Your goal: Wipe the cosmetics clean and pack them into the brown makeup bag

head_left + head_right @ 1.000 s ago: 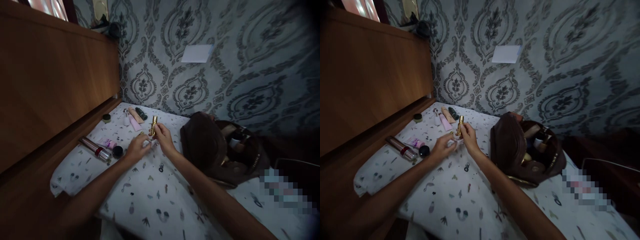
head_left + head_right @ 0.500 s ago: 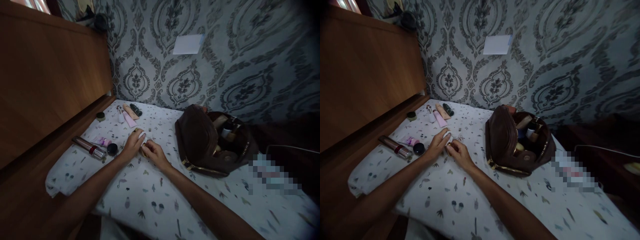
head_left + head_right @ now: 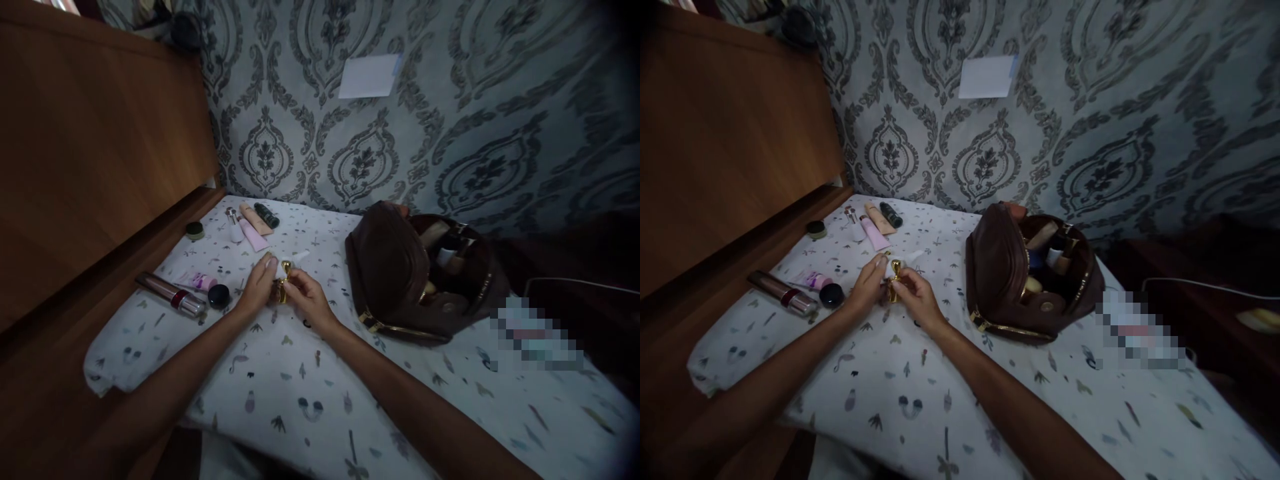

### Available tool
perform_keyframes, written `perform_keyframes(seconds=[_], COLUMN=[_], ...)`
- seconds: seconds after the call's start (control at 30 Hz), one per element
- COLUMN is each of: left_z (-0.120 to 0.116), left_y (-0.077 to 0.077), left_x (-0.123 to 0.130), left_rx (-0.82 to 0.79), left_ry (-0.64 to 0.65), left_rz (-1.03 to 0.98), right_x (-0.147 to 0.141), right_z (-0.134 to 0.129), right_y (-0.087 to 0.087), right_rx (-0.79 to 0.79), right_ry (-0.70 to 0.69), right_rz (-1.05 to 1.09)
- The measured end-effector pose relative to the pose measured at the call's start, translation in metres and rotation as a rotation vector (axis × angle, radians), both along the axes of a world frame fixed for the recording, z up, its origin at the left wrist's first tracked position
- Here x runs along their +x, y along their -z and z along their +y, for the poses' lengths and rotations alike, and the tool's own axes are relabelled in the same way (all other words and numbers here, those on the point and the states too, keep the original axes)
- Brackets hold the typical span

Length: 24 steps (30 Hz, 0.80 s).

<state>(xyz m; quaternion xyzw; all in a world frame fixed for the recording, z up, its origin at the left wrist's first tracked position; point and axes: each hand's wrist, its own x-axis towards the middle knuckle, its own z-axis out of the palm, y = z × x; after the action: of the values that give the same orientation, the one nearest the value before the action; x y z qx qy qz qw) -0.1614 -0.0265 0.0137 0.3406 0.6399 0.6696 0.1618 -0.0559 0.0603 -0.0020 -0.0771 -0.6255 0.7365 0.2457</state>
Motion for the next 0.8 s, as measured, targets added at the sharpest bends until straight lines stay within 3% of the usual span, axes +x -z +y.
perform_keyframes(seconds=[0.13,0.33,0.53,0.67,0.8], left_z=[-0.005,-0.006,-0.007,-0.008,-0.010], left_y=[-0.002,-0.001,-0.002,-0.003,-0.006], left_x=[0.004,0.009,0.010,0.007,0.000], left_rx=[-0.108,-0.140,-0.159,-0.150,-0.191], left_ry=[0.045,0.060,0.133,0.278,0.287], left_rz=[0.430,0.585,0.419,0.230,0.270], right_x=[0.000,0.000,-0.003,-0.002,0.000], right_z=[0.003,0.010,0.013,0.013,0.012], right_y=[0.002,0.000,0.001,0.000,-0.003], right_rx=[-0.038,-0.076,-0.195,-0.270,-0.287], right_ry=[0.135,0.314,0.310,0.266,0.232], right_rz=[-0.018,0.032,0.099,0.097,0.131])
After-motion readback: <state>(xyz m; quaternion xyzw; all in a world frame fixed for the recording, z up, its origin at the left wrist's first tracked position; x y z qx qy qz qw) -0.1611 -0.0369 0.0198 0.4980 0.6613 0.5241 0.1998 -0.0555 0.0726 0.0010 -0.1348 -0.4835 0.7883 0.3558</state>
